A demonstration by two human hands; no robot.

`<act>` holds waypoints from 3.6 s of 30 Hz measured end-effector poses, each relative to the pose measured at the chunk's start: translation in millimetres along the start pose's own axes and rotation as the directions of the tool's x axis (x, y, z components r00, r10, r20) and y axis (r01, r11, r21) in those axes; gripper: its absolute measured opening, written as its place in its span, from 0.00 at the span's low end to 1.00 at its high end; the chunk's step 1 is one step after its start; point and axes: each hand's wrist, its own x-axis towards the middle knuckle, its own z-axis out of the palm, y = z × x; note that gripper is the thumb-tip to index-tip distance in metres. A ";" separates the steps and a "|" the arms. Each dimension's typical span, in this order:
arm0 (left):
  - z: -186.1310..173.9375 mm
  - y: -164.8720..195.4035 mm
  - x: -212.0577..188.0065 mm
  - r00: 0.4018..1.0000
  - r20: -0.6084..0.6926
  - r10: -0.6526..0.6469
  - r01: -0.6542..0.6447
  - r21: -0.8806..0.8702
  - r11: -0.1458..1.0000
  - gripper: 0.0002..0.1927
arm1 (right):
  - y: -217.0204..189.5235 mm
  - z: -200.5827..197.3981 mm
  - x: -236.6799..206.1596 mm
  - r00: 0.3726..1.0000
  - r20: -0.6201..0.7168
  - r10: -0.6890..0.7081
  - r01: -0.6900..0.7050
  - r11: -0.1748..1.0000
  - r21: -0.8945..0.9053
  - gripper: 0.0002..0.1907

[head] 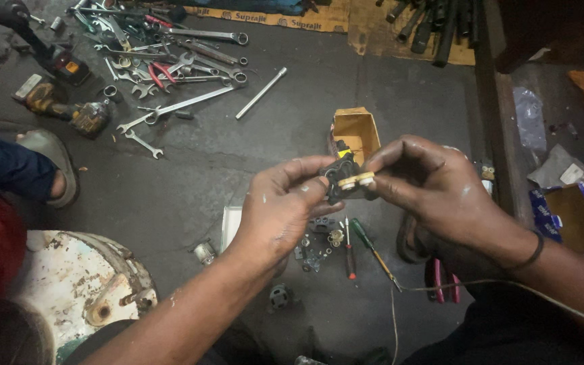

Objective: The person sits on the floor of a workshop and assembles small electrical components. They hold a three-pronged plastic housing and insert small cylindrical parts into the slots, manipulating them with their fingers. Various tools and parts are scattered on the floor around them.

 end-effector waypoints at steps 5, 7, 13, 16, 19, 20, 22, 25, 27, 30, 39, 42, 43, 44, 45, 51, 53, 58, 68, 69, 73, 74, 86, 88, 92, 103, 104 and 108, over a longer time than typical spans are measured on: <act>0.5 -2.3 2.4 1.000 -0.020 0.003 -0.003 0.020 1.000 0.14 | 1.4 1.7 1.1 1.000 0.014 0.019 -0.021 0.989 0.145 0.08; 0.6 -3.5 3.6 1.000 -0.020 0.014 -0.014 0.011 1.000 0.14 | 1.7 1.9 1.3 0.999 0.019 0.032 -0.035 0.989 0.147 0.08; 0.4 -5.3 3.6 0.999 -0.025 0.033 -0.033 0.020 0.999 0.15 | 1.1 1.0 1.4 0.998 0.041 0.037 -0.043 0.989 0.139 0.09; 1.2 -3.8 2.6 0.999 -0.022 0.046 -0.046 0.031 0.998 0.15 | 0.8 1.4 1.9 0.998 0.042 0.047 -0.053 0.986 0.159 0.09; 1.5 -1.5 0.5 0.999 -0.038 0.025 -0.023 0.076 0.997 0.16 | 0.5 2.3 2.8 0.998 0.051 0.029 -0.038 0.983 0.178 0.09; 2.2 -0.9 0.1 0.999 -0.032 0.038 -0.036 0.059 0.998 0.16 | 0.6 2.2 2.9 0.998 0.057 0.021 -0.031 0.983 0.180 0.09; 3.4 -0.2 -0.4 0.998 -0.026 0.053 -0.052 0.051 0.997 0.16 | 0.6 2.0 3.0 0.998 0.048 0.039 -0.046 0.986 0.160 0.08; 3.0 -0.3 -1.4 0.998 -0.024 0.057 -0.055 0.079 0.995 0.16 | 0.8 2.0 3.0 0.997 0.043 0.067 -0.073 0.986 0.148 0.09; 2.4 -1.4 -1.6 0.998 -0.022 0.060 -0.057 0.099 0.993 0.17 | 1.2 2.2 2.9 0.997 0.039 0.069 -0.074 0.986 0.152 0.08; 2.7 -4.5 0.0 0.997 -0.019 0.076 -0.074 0.095 0.993 0.16 | 1.8 2.3 2.9 0.998 0.031 0.058 -0.062 0.986 0.155 0.08; 2.5 -9.2 1.8 0.995 -0.026 0.093 -0.091 0.063 0.994 0.15 | 3.4 0.8 4.1 0.997 0.027 0.073 -0.075 0.995 0.073 0.09; 5.1 -6.7 0.9 0.998 -0.025 0.065 -0.063 0.083 0.995 0.16 | 3.3 -0.1 4.4 0.996 0.031 0.084 -0.086 0.993 0.078 0.09; 5.3 -5.2 0.1 0.997 -0.022 0.069 -0.068 0.068 0.995 0.16 | 2.9 0.0 4.6 0.996 0.029 0.090 -0.091 0.994 0.059 0.09; 6.0 -3.8 -1.3 0.997 -0.020 0.073 -0.071 0.054 0.996 0.16 | 2.5 -0.2 4.7 0.995 0.028 0.096 -0.097 0.995 0.040 0.09; 6.7 -2.1 -2.2 0.997 -0.017 0.077 -0.076 0.040 0.996 0.16 | 1.9 -0.1 4.9 0.994 0.025 0.102 -0.103 0.994 0.027 0.09; 8.7 5.7 -6.3 0.999 -0.032 0.004 0.000 0.103 0.995 0.16 | -1.7 0.4 5.6 0.999 0.036 0.018 -0.017 1.000 -0.020 0.12; 9.1 6.0 -5.6 0.999 -0.034 -0.005 0.009 0.110 0.994 0.16 | -2.0 1.2 5.4 0.999 0.025 -0.030 0.031 0.999 -0.039 0.14; 7.7 0.8 -4.9 1.000 -0.020 0.018 -0.016 0.081 0.997 0.16 | -2.5 2.5 4.2 1.000 0.013 0.001 -0.001 0.999 -0.046 0.14; 6.1 -3.9 -2.3 1.000 -0.016 -0.004 0.005 0.061 0.998 0.16 | -6.0 3.3 1.9 0.997 -0.004 0.079 -0.079 0.984 -0.158 0.11; 6.5 -4.0 -2.1 1.000 -0.013 -0.007 0.008 0.048 0.999 0.16 | -5.8 2.9 2.4 0.995 0.005 0.096 -0.094 0.986 -0.141 0.11; 7.4 -5.8 -1.2 1.000 -0.013 -0.016 0.017 0.064 0.998 0.15 | -5.6 2.4 5.0 0.984 0.032 0.173 -0.171 0.983 -0.067 0.10; 8.6 -7.1 -0.5 1.000 0.003 -0.011 0.011 0.038 0.999 0.15 | -6.3 2.6 5.2 0.980 0.037 0.195 -0.193 0.980 -0.046 0.10; 5.6 -28.0 1.1 0.978 0.046 -0.205 0.209 -0.312 0.927 0.15 | -17.5 19.5 -2.4 0.996 0.012 0.093 -0.087 0.964 -0.251 0.09; 4.9 -29.4 1.2 0.976 0.042 -0.215 0.217 -0.320 0.922 0.15 | -13.3 22.2 -4.2 0.990 -0.010 -0.139 0.128 0.936 -0.327 0.07; 5.9 -30.1 0.3 0.971 0.029 -0.238 0.233 -0.338 0.912 0.16 | -7.3 23.4 -7.0 0.957 0.037 -0.287 0.275 0.860 -0.430 0.04; 5.0 -21.8 -1.5 0.978 -0.009 -0.207 0.195 -0.297 0.935 0.17 | -20.4 20.2 -5.0 0.967 0.135 -0.217 0.254 0.862 -0.437 0.16; 5.7 -20.7 -2.8 0.981 -0.014 -0.192 0.180 -0.285 0.941 0.17 | -20.7 20.9 -5.0 0.967 0.127 -0.222 0.255 0.853 -0.454 0.16; 7.3 -15.8 -4.7 0.973 -0.044 -0.226 0.214 -0.193 0.958 0.16 | -19.9 24.4 -5.0 0.955 0.118 -0.272 0.292 0.803 -0.520 0.15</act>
